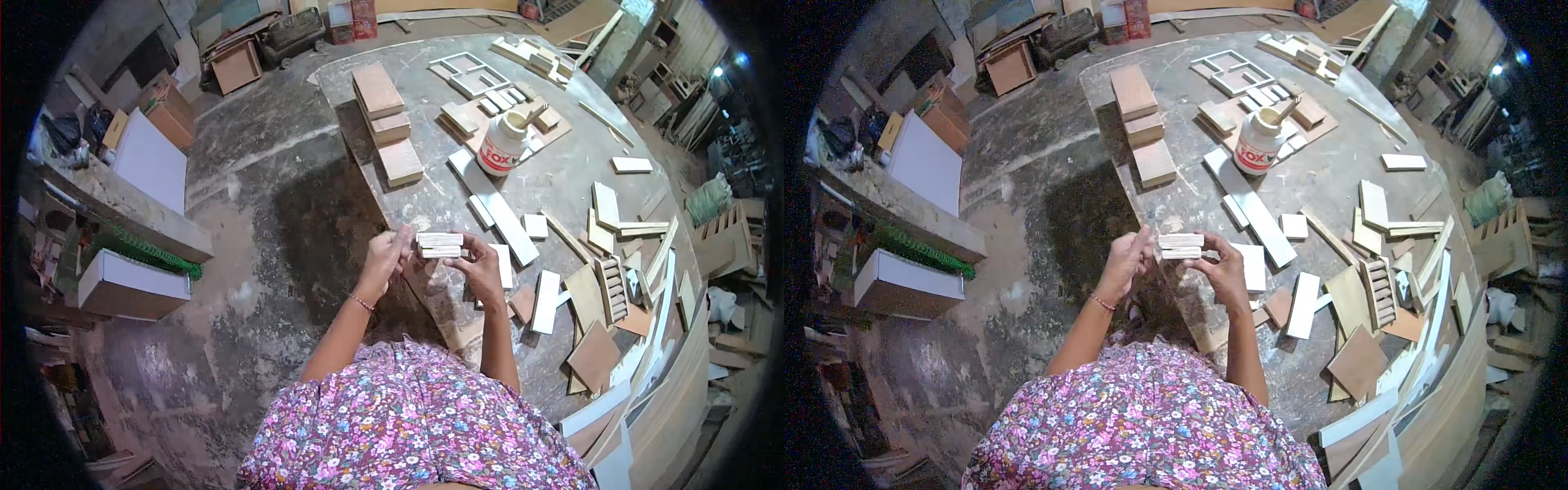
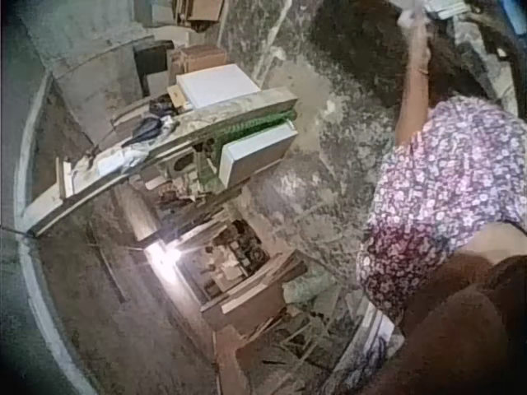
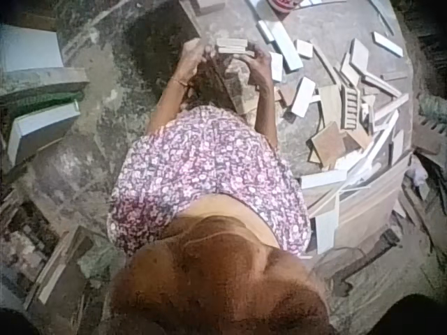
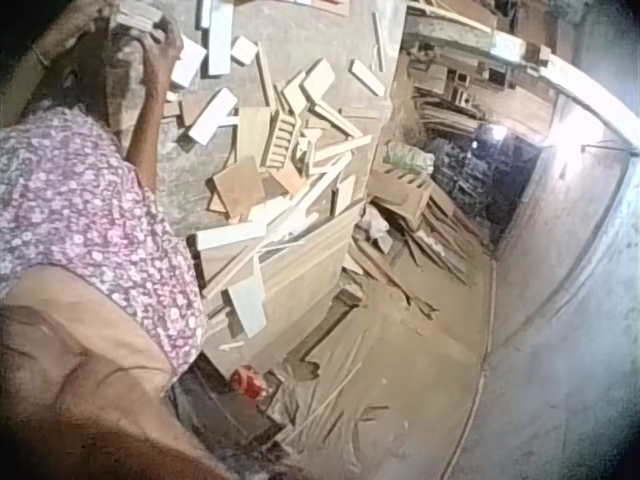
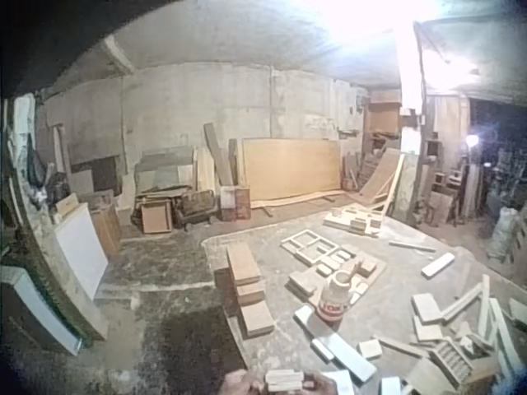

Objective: The person aligns and stacks small wooden blocks on a workbench, then uses a sanding block to smooth the edges of the stack. They subsequently pick up a small wooden frame and apply glue to its edges using a brush.

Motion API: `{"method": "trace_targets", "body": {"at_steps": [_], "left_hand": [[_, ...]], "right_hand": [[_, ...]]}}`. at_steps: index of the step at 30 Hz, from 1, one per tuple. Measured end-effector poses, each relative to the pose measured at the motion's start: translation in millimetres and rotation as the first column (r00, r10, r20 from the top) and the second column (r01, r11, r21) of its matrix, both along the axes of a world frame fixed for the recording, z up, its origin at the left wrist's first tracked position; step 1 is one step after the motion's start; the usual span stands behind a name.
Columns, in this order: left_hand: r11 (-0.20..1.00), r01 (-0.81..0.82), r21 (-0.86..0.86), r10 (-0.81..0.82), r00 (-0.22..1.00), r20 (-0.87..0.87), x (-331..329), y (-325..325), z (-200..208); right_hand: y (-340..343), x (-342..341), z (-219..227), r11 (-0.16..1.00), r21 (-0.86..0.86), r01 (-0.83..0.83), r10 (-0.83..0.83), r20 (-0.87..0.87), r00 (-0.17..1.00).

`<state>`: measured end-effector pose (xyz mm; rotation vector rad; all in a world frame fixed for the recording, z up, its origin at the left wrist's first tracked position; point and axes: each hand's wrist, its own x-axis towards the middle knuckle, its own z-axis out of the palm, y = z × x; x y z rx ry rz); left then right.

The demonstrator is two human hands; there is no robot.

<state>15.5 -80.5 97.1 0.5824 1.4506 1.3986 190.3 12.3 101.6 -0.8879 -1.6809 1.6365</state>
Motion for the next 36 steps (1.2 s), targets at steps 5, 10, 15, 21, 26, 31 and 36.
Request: {"method": "trace_targets", "body": {"at_steps": [5,10,15,21,26,31,36], "left_hand": [[0.956,-0.023,0.292,0.061,0.991,-0.121,19.3,6.7,16.4],[0.948,0.022,0.318,0.056,0.971,-0.234,25.7,10.1,12.5],[0.973,-0.003,0.232,0.047,0.982,-0.183,31.2,10.5,20.0],[0.934,-0.154,0.323,0.161,0.987,0.005,41.8,11.9,21.8],[0.918,-0.185,0.351,0.190,0.982,0.022,45.0,13.2,15.1],[0.922,-0.183,0.341,0.194,0.981,0.002,47.0,13.4,21.7],[0.912,-0.198,0.360,0.202,0.979,0.027,46.9,14.2,15.8]], "right_hand": [[-0.3,-0.7,7.8,1.000,0.027,-0.015,0.014,0.033,0.999],[-4.8,2.5,22.8,0.996,-0.085,-0.019,0.016,-0.031,0.999],[-3.5,-2.4,14.2,0.996,-0.093,0.014,-0.030,-0.178,0.984],[-9.8,-15.8,14.4,0.993,-0.063,0.103,-0.113,-0.196,0.974],[-12.1,-22.2,4.7,0.983,0.061,0.172,-0.156,-0.208,0.966],[-13.9,-22.1,2.0,0.981,0.036,0.189,-0.182,-0.148,0.972],[-14.8,-24.9,-1.1,0.968,0.057,0.245,-0.233,-0.161,0.959]]}}
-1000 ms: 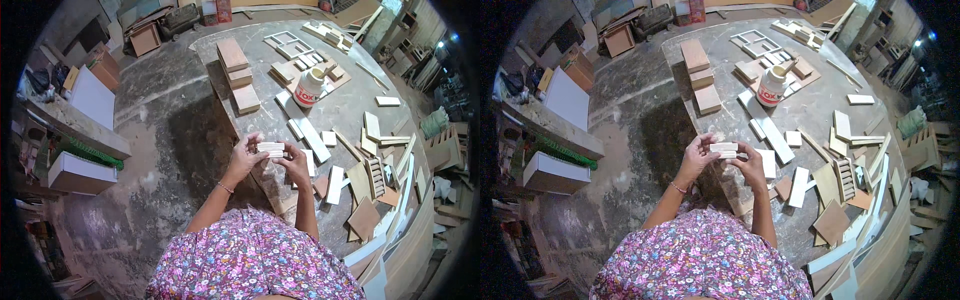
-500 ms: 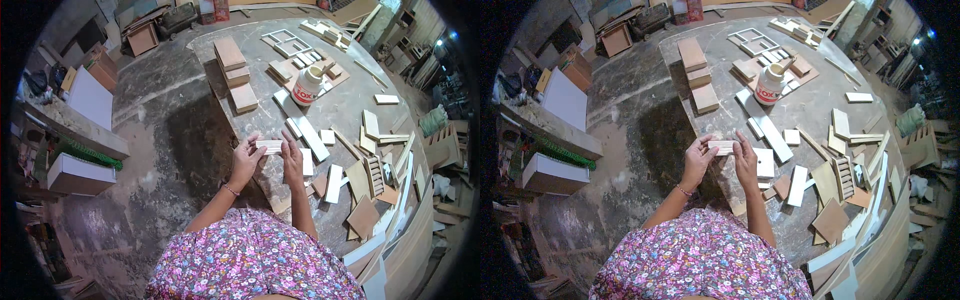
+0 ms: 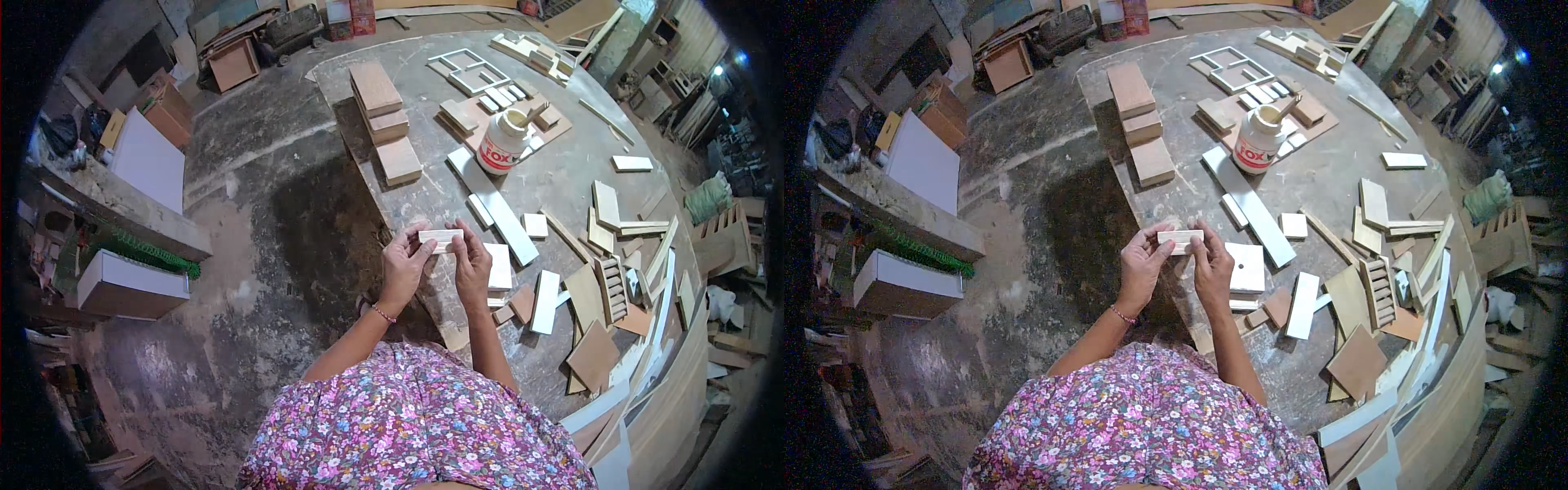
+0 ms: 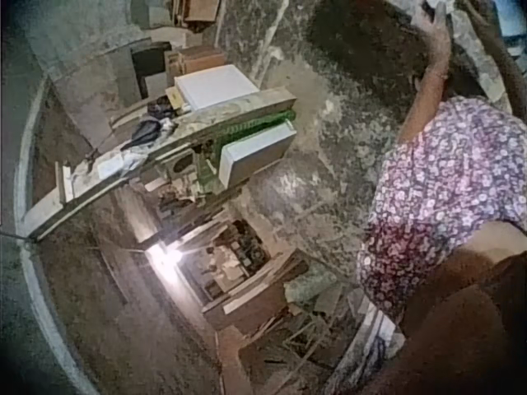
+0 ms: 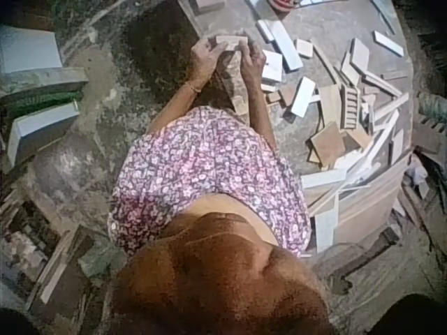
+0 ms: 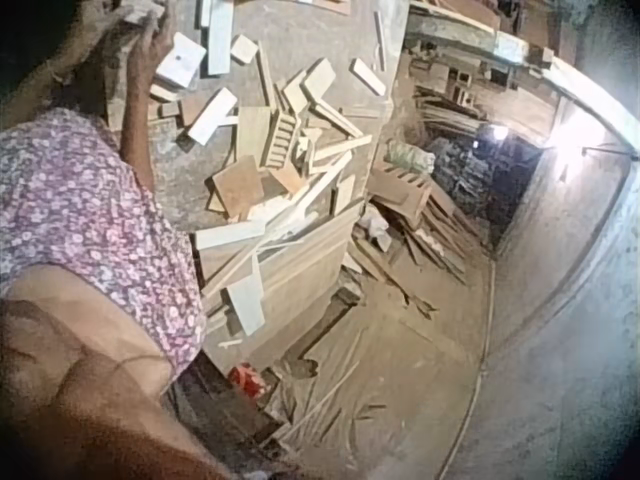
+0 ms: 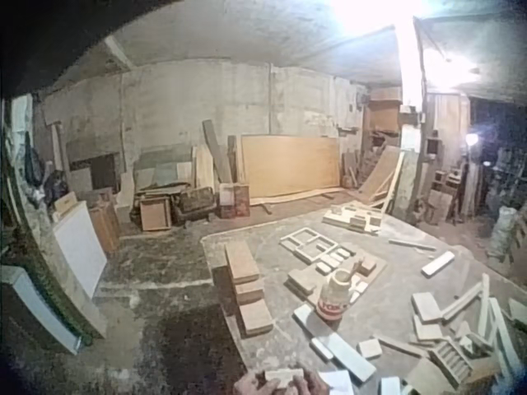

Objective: The person aligns and stacks small wooden blocks on a workbench, then uses a sanding block to smooth the edges of the stack. They subsequently pick up a small wooden frame and apply glue to its edges using a brush.

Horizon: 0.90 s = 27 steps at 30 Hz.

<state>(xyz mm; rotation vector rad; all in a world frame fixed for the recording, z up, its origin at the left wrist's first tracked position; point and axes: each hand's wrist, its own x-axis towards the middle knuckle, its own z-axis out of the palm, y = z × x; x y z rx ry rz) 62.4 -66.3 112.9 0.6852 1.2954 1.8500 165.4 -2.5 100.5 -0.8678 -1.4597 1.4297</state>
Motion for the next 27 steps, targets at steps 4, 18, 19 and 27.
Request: {"method": "trace_targets", "body": {"at_steps": [4,18,19,27], "left_hand": [[1.000,-0.004,-0.018,0.005,1.000,0.022,0.5,0.6,1.0],[0.999,-0.043,0.025,0.042,0.999,0.028,-0.5,2.6,2.6],[0.999,-0.042,0.024,0.041,0.999,0.033,-0.7,2.4,2.6],[0.999,-0.032,0.001,0.032,0.999,0.044,-1.0,2.9,1.5]], "right_hand": [[-3.5,-2.5,3.0,0.999,-0.026,0.025,-0.026,-0.042,0.999],[-6.6,-9.4,-2.1,0.995,0.007,0.097,-0.096,-0.075,0.993],[-6.7,-9.3,-2.0,0.996,0.015,0.092,-0.091,-0.064,0.994],[-7.5,-11.9,-2.2,0.993,0.003,0.114,-0.113,-0.116,0.987]]}}
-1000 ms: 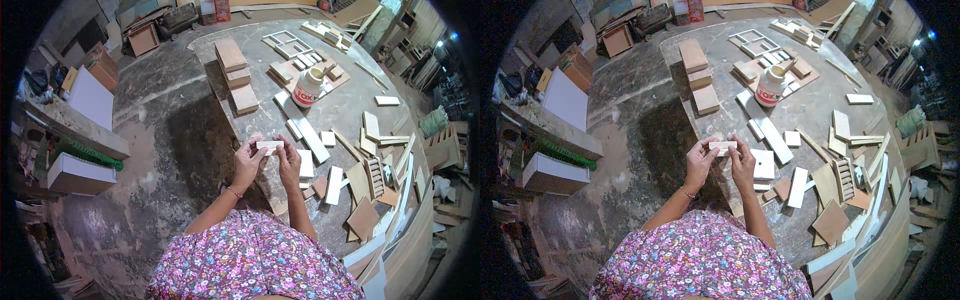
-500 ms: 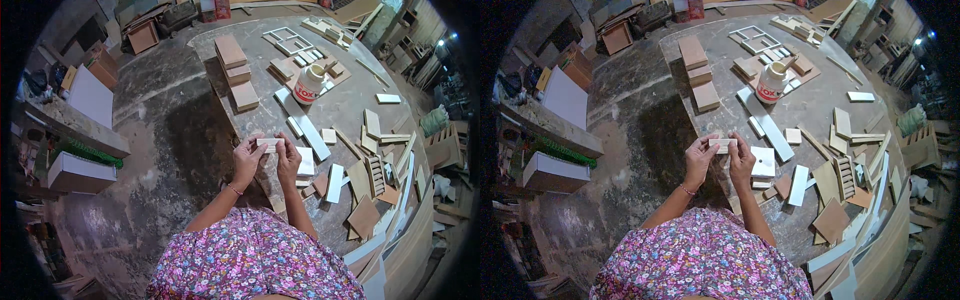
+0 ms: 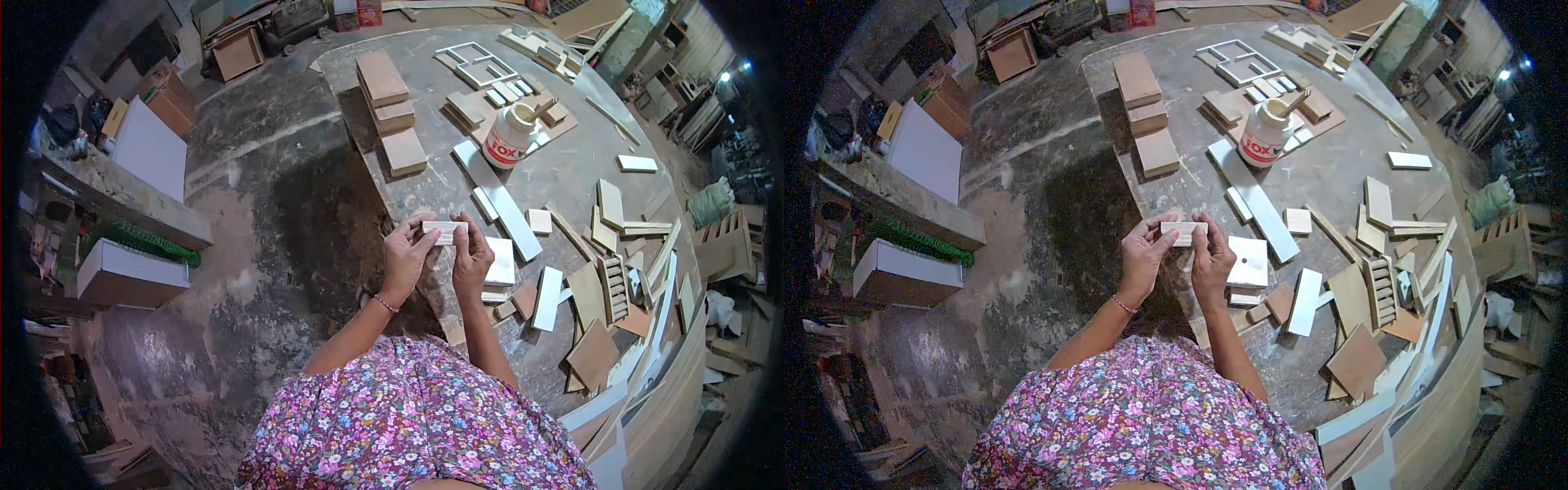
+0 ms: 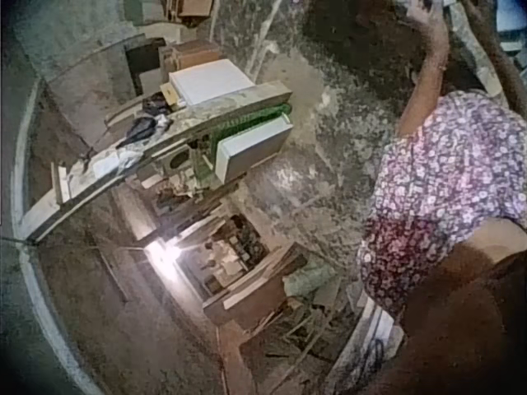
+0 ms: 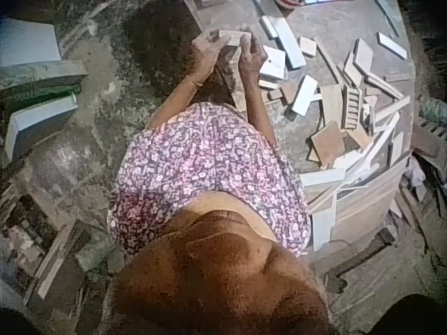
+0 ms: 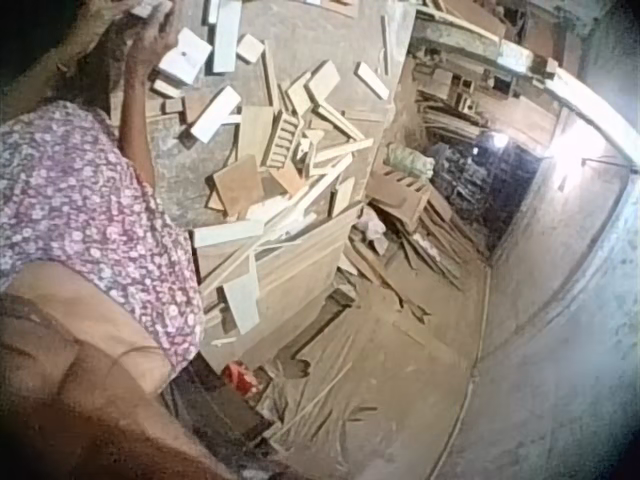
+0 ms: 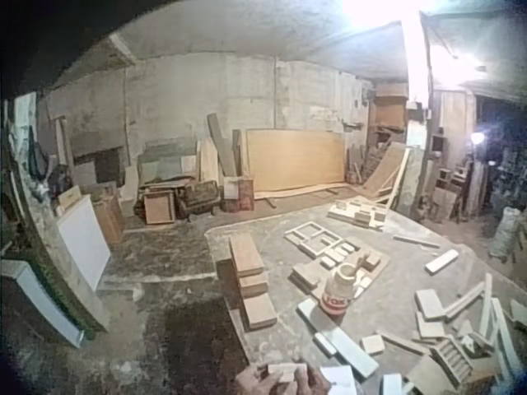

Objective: The person aligns and stacks small wooden blocks on a workbench, then uses a sanding block to smooth the edges of the stack. They subsequently pick up a small wooden frame and apply glue to its edges using a brush.

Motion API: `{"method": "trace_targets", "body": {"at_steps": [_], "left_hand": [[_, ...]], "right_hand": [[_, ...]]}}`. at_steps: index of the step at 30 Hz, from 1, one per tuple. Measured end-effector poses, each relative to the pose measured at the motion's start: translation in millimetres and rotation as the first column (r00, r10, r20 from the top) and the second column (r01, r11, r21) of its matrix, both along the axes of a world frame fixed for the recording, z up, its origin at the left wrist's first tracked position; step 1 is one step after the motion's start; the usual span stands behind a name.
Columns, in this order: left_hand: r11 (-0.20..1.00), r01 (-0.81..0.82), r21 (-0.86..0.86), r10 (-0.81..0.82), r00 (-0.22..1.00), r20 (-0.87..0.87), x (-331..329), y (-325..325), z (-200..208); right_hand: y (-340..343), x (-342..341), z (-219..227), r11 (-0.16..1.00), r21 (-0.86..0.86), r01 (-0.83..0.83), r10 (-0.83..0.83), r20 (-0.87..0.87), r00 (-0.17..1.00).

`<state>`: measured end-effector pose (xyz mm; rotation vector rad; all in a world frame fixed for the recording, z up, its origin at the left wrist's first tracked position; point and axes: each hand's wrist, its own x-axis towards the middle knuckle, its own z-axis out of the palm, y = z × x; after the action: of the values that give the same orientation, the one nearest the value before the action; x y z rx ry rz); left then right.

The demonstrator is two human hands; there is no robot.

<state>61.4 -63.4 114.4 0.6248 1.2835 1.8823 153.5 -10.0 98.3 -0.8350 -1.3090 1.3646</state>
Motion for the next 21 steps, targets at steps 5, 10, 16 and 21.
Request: {"method": "trace_targets", "body": {"at_steps": [5,10,16,21], "left_hand": [[1.000,-0.012,0.000,0.012,1.000,-0.011,-1.0,1.0,-0.1],[1.000,-0.009,-0.018,0.008,1.000,-0.006,-0.7,0.5,0.2],[1.000,-0.005,-0.012,0.005,1.000,-0.014,-1.9,0.8,-1.1],[1.000,0.000,-0.011,0.000,1.000,-0.023,-2.0,0.4,0.1]], "right_hand": [[1.3,0.1,-0.5,1.000,-0.017,-0.017,0.018,0.039,0.999],[1.3,-1.2,-1.1,1.000,0.003,0.017,-0.017,0.045,0.999],[0.2,-0.4,1.5,1.000,0.002,0.005,-0.006,0.085,0.996],[0.4,-0.2,0.6,1.000,0.030,0.007,-0.010,0.096,0.995]]}}
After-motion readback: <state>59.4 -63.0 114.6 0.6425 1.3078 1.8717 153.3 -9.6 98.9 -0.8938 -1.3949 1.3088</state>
